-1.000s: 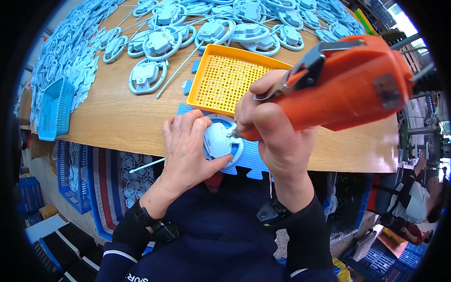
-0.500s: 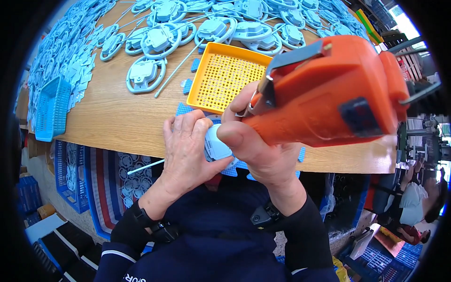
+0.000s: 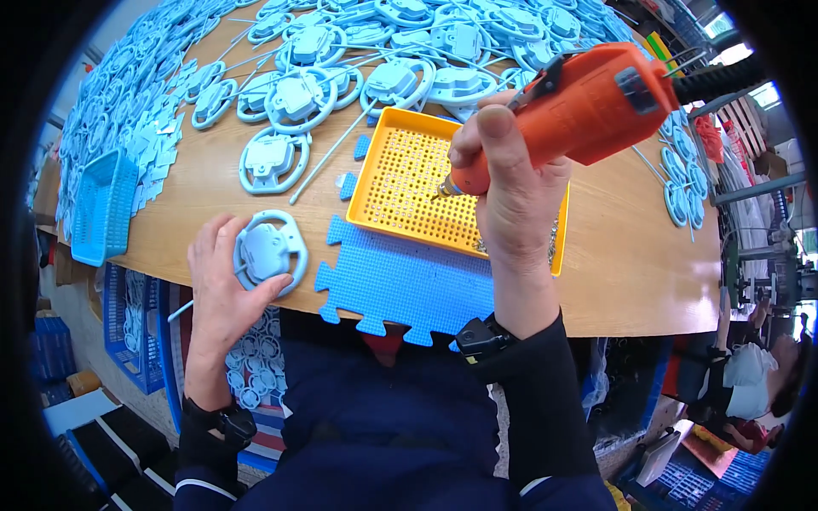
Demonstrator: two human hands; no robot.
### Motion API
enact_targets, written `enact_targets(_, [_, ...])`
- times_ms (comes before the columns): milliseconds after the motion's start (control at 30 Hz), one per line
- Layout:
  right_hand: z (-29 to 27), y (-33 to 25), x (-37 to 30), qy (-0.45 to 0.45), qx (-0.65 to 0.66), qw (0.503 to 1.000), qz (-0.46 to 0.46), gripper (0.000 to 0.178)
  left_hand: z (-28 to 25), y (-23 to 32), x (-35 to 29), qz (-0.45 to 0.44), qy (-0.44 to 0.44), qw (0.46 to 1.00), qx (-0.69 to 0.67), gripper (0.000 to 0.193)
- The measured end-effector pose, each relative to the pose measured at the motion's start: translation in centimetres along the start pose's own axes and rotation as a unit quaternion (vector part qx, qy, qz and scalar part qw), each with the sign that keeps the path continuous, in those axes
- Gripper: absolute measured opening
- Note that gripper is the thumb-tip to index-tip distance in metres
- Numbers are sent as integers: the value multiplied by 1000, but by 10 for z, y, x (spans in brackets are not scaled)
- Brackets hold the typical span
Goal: Assembling blue plastic toy components using an electric screwdriver.
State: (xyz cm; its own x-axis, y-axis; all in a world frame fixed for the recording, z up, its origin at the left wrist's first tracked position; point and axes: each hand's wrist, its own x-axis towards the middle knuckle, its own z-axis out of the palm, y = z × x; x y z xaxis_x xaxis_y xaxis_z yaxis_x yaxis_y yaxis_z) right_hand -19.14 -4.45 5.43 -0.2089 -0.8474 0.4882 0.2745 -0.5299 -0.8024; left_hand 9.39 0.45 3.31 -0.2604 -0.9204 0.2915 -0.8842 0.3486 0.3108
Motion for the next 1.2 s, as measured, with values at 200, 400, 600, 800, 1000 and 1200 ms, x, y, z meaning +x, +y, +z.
enact_targets(200, [-5,17,-1,-4,5,1000,26,35,25,8,81,133,30,991,11,59])
enact_targets(400, [-2,24,2,19,60,998,30,30,91,15,189,96,-35,987,-124,63])
enact_targets(600, [-3,24,1,-21,28,999,37,31,119,33,233,2,-69,997,-29,74])
enact_targets(800, [0,6,-3,-3,-7,1000,27,40,92,42,233,-29,-99,988,-113,70])
enact_targets(1000, [7,-45,-5,29,-18,999,-22,52,-16,57,150,246,86,945,-196,56])
enact_targets(1200, [14,-51,-34,11,-1,1000,-13,54,18,64,21,251,-139,956,-56,64])
